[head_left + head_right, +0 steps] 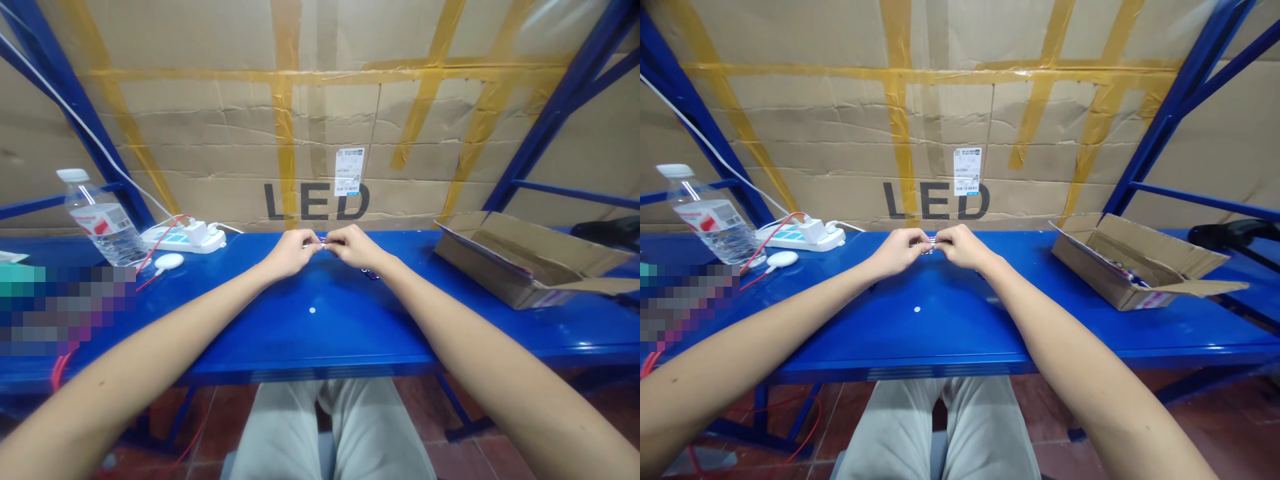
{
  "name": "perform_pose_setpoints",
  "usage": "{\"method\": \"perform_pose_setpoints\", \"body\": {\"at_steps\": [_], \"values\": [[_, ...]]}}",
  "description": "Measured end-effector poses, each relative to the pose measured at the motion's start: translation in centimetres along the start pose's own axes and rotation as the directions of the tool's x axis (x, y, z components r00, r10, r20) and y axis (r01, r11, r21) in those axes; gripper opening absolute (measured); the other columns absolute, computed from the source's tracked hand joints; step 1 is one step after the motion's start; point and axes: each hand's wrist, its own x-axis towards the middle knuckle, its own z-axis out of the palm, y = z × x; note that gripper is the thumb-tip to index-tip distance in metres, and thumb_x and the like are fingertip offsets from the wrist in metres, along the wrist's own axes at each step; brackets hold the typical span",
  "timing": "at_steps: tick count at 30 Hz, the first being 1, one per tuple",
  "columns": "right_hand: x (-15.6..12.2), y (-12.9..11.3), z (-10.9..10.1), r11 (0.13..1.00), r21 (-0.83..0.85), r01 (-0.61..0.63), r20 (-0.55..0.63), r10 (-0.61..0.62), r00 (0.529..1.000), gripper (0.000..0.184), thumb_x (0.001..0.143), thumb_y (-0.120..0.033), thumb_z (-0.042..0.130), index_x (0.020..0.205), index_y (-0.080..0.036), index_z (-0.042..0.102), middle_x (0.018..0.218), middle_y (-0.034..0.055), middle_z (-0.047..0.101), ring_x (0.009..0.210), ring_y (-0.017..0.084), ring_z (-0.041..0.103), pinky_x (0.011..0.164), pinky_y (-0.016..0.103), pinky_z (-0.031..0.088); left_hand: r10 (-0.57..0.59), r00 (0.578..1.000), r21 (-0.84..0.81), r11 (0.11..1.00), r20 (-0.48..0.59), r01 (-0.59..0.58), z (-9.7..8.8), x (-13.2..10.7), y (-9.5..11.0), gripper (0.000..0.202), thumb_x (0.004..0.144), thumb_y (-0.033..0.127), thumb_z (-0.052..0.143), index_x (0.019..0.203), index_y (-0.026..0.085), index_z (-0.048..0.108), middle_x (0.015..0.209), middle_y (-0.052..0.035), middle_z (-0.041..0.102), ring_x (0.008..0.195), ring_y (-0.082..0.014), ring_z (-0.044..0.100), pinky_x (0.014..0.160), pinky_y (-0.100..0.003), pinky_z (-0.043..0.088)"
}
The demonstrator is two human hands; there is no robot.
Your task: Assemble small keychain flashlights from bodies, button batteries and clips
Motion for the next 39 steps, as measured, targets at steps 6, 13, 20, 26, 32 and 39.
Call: {"method": "perform_pose_setpoints", "body": {"at_steps": [6,13,20,26,32,39], "values": [[0.3,0.7,-1.6,0.991,0.057,-0.123,0.089,0.118,0.989,0.021,0.086,-0.032,0.06,0.08,-0.015,0.07,0.069,0.0032,0.067,0.065,0.015,0.056,0.063,0.027,0.04,-0.001,1.0,0.0,1.0,-0.021,0.001,0.5,0.1,-0.1,0.013,0.088,0.029,0.06,0.084,0.018,0.065,0.085,-0.0049,0.073,0.081,-0.0194,0.065,0.076,-0.032,0.049],[-1.3,4.9,-6.5,0.879,-0.242,-0.411,0.136,0.45,0.882,0.008,0.073,-0.021,0.073,0.08,-0.017,0.076,0.084,0.0072,0.075,0.076,0.02,0.065,0.067,0.029,0.046,-0.029,0.999,-0.05,0.998,0.04,0.031,0.9,0.0,-1.4,0.017,0.095,0.036,0.052,0.093,0.021,0.06,0.078,-0.0024,0.07,0.066,-0.0159,0.061,0.063,-0.028,0.045],[-1.8,6.9,-5.3,0.834,-0.311,-0.456,0.329,0.545,0.772,0.016,0.062,-0.025,0.084,0.073,-0.018,0.075,0.071,0.0053,0.072,0.063,0.019,0.062,0.058,0.029,0.043,-0.03,0.998,0.025,0.999,0.053,0.029,1.0,0.2,-2.3,0.017,0.094,0.035,0.053,0.089,0.021,0.061,0.078,-0.0032,0.072,0.069,-0.0183,0.064,0.064,-0.03,0.046],[-0.8,5.4,-2.4,0.896,-0.313,-0.316,0.185,0.384,0.905,0.006,0.074,-0.016,0.074,0.077,-0.02,0.075,0.084,0.0063,0.073,0.071,0.018,0.063,0.064,0.028,0.044,-0.023,0.999,0.087,0.996,0.039,0.019,0.5,0.3,-1.9,0.016,0.094,0.034,0.053,0.09,0.021,0.061,0.078,-0.0027,0.072,0.072,-0.0192,0.065,0.068,-0.031,0.045],[-0.4,3.5,-1.4,0.936,-0.238,-0.261,0.213,0.312,0.926,0.012,0.081,-0.015,0.065,0.087,-0.02,0.074,0.089,0.0073,0.074,0.076,0.02,0.064,0.065,0.029,0.044,-0.001,1.0,0.176,0.984,-0.029,0.006,-0.6,0.4,-1.6,0.014,0.094,0.029,0.054,0.088,0.02,0.063,0.07,-0.002,0.066,0.068,-0.0193,0.06,0.065,-0.03,0.041],[-0.7,3.7,-2.1,0.906,-0.283,-0.315,0.353,0.404,0.844,0.012,0.072,-0.012,0.071,0.082,-0.018,0.069,0.087,0.0046,0.073,0.075,0.018,0.064,0.063,0.026,0.044,-0.003,1.0,0.195,0.981,0.015,0.0,-0.8,0.2,-1.5,0.016,0.094,0.03,0.054,0.091,0.019,0.065,0.079,-0.0038,0.068,0.074,-0.0195,0.061,0.067,-0.031,0.042]]}}
